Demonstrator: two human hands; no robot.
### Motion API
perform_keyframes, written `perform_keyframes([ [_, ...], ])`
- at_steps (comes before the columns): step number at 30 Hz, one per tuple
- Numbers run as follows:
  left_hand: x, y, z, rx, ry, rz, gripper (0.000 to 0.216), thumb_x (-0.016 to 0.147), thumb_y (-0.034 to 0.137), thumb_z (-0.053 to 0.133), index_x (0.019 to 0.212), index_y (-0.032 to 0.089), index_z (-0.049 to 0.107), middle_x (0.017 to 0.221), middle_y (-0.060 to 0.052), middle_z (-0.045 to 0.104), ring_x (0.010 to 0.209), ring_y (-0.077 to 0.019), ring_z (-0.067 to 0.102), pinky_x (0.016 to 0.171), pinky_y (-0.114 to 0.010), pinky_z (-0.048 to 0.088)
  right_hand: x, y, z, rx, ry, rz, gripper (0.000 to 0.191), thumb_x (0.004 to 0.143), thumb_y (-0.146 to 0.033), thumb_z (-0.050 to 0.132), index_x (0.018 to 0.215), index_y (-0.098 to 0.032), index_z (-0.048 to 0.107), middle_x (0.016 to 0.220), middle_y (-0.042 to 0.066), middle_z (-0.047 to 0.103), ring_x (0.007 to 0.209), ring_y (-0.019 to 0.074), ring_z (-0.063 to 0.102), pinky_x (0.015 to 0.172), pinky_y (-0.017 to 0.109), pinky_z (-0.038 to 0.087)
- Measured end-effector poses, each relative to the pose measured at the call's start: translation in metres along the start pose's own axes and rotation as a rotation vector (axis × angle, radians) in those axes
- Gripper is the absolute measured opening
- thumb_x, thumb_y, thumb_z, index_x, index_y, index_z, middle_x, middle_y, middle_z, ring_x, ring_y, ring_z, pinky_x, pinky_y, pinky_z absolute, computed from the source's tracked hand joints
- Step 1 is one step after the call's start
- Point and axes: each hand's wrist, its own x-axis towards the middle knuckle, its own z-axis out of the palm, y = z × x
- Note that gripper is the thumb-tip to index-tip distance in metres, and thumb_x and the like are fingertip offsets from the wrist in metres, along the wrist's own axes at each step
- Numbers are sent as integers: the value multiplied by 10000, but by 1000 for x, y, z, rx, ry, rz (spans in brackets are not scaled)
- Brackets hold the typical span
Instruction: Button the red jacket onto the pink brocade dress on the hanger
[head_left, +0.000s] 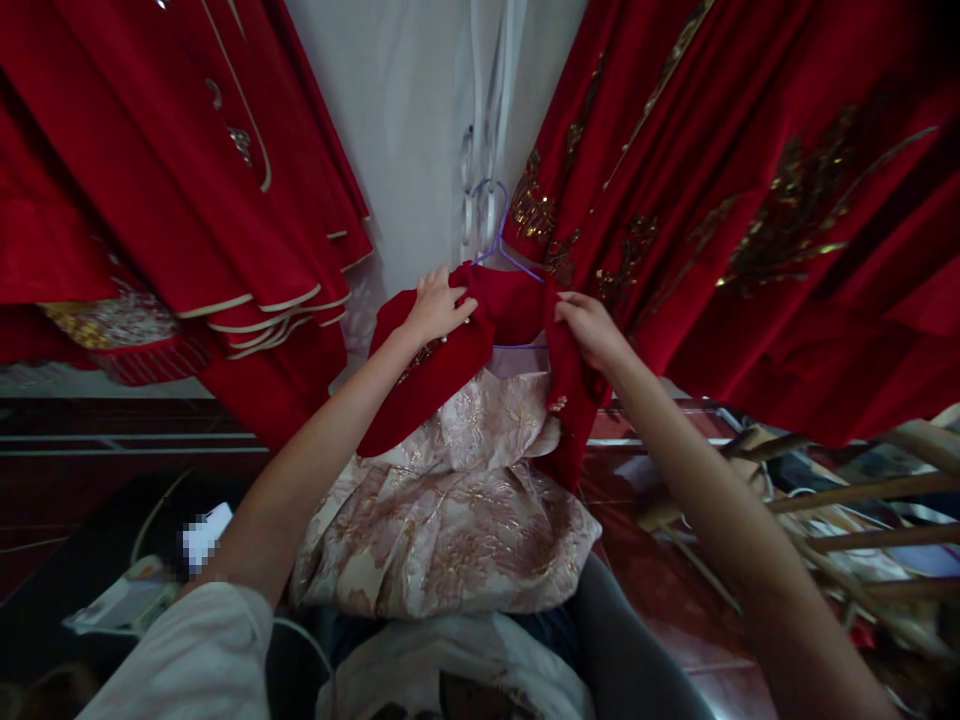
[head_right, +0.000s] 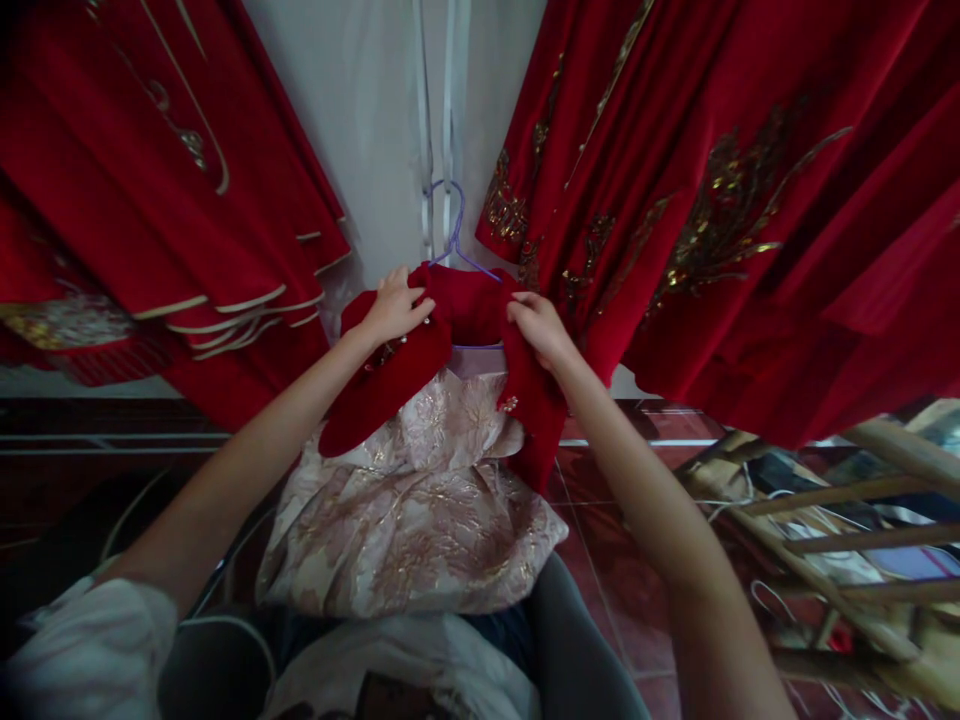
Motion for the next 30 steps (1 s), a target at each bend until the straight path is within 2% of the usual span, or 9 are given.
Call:
perform_keyframes([
  [2, 0, -1, -2, 10, -13, 11, 307, 888, 372, 476, 836, 158, 691, 1156, -158, 511, 1177, -349, 455, 979, -511, 365, 0, 4, 34, 11, -162, -33, 235, 603, -194, 513, 836, -187, 543, 636, -44, 540, 556, 94, 471, 524, 220, 363],
  [5, -1, -7, -6, 0, -27, 38, 278, 876, 357, 501, 833, 161, 692, 1169, -170, 505, 1195, -374, 437, 971, -534, 356, -3, 11, 77, 14, -349, -149, 224, 639, -214, 527, 862, -196, 530, 686, -42, 555, 615, 103, 504, 601, 240, 406],
  [7, -4, -10, -8, -21, -34, 50, 243, 859, 340, 534, 823, 159, 693, 1209, -178, 494, 1224, -391, 411, 979, -552, 343, -3, 17, 90, 4, -367, -185, 173, 649, -220, 519, 821, -205, 511, 685, -44, 546, 622, 105, 507, 620, 248, 411],
  [11, -28, -5, -12, -47, 24, 120, 133, 779, 282, 640, 778, 159, 693, 1381, -161, 413, 1335, -415, 274, 1065, -605, 225, 3, 31, 87, -13, -292, -174, 152, 651, -241, 510, 800, -211, 506, 697, -41, 557, 637, 110, 512, 631, 249, 413],
  [14, -55, 8, -18, -94, 49, 253, 51, 750, 213, 660, 765, 187, 701, 1400, -110, 428, 1342, -372, 285, 1118, -570, 170, 4, 39, 79, 4, -304, -162, 177, 660, -256, 505, 828, -205, 529, 722, -36, 569, 668, 115, 524, 658, 251, 422],
  [17, -75, 21, -20, -62, -6, 324, 79, 781, 213, 628, 793, 203, 705, 1261, -119, 525, 1238, -334, 411, 1080, -515, 266, 0, 40, 78, 21, -290, -178, 166, 662, -245, 504, 821, -204, 533, 729, -37, 557, 687, 116, 517, 678, 251, 426],
  [21, -80, 21, -14, -34, -83, 261, 178, 850, 295, 549, 787, 181, 671, 947, -116, 576, 990, -287, 539, 903, -448, 416, -7, 39, 79, 85, -285, -163, 179, 667, -240, 505, 843, -208, 517, 733, -41, 543, 695, 112, 510, 673, 241, 426],
  [26, -73, 10, -2, -447, -11, 46, 231, 878, 378, 521, 754, 188, 565, 833, -39, 554, 735, -161, 549, 705, -314, 463, -15, 40, 78, 157, -320, -110, 193, 679, -256, 537, 863, -234, 482, 747, -49, 529, 688, 110, 514, 648, 231, 440],
  [30, -79, 10, 11, -891, -80, -36, 148, 831, 309, 595, 864, 201, 498, 870, -13, 582, 786, -130, 589, 733, -276, 485, -20, 48, 80, 198, -314, -166, 302, 629, -230, 631, 910, -245, 521, 873, -26, 561, 819, 125, 554, 748, 244, 477],
])
